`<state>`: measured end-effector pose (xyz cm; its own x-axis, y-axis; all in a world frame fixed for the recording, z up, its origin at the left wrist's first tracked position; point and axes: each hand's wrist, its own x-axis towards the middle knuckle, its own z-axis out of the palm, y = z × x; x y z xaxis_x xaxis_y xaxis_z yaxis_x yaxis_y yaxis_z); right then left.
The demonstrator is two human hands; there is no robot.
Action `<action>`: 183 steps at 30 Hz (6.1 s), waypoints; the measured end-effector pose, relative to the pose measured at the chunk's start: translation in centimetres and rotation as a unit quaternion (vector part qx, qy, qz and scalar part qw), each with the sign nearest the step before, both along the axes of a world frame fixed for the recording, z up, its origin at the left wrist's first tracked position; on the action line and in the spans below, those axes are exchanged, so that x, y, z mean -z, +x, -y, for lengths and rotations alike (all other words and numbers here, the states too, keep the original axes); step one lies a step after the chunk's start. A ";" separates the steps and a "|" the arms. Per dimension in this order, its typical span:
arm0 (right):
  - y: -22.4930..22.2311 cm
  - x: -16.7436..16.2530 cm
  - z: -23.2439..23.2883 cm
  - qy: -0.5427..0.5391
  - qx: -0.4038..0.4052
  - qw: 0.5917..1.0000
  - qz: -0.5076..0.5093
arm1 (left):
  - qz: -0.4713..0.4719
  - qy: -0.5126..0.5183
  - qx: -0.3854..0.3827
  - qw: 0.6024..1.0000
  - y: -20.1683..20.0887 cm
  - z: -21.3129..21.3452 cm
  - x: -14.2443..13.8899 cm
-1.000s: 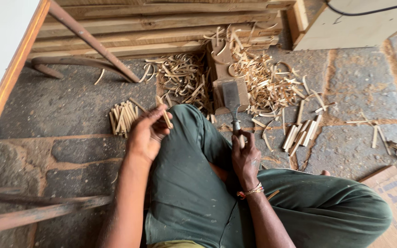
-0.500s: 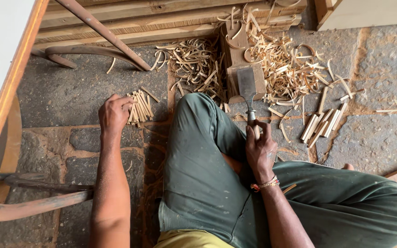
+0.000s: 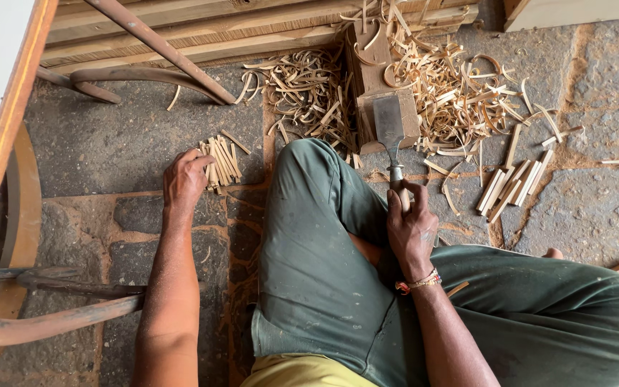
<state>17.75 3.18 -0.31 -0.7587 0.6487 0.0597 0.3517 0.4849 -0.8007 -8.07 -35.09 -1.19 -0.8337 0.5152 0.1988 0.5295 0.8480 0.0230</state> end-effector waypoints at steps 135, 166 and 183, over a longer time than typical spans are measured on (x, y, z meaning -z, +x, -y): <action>0.2 1.9 0.8 -0.076 0.013 0.997 -0.017 | 0.764 0.629 -0.027 0.146 23.6 -38.6 -9.2; 0.1 0.8 1.1 -0.091 0.004 0.996 0.000 | 0.785 0.614 0.002 0.084 22.5 -38.4 -8.3; 0.4 0.9 1.5 -0.097 0.001 0.995 -0.001 | 0.742 0.636 0.018 0.210 23.1 -38.2 -11.1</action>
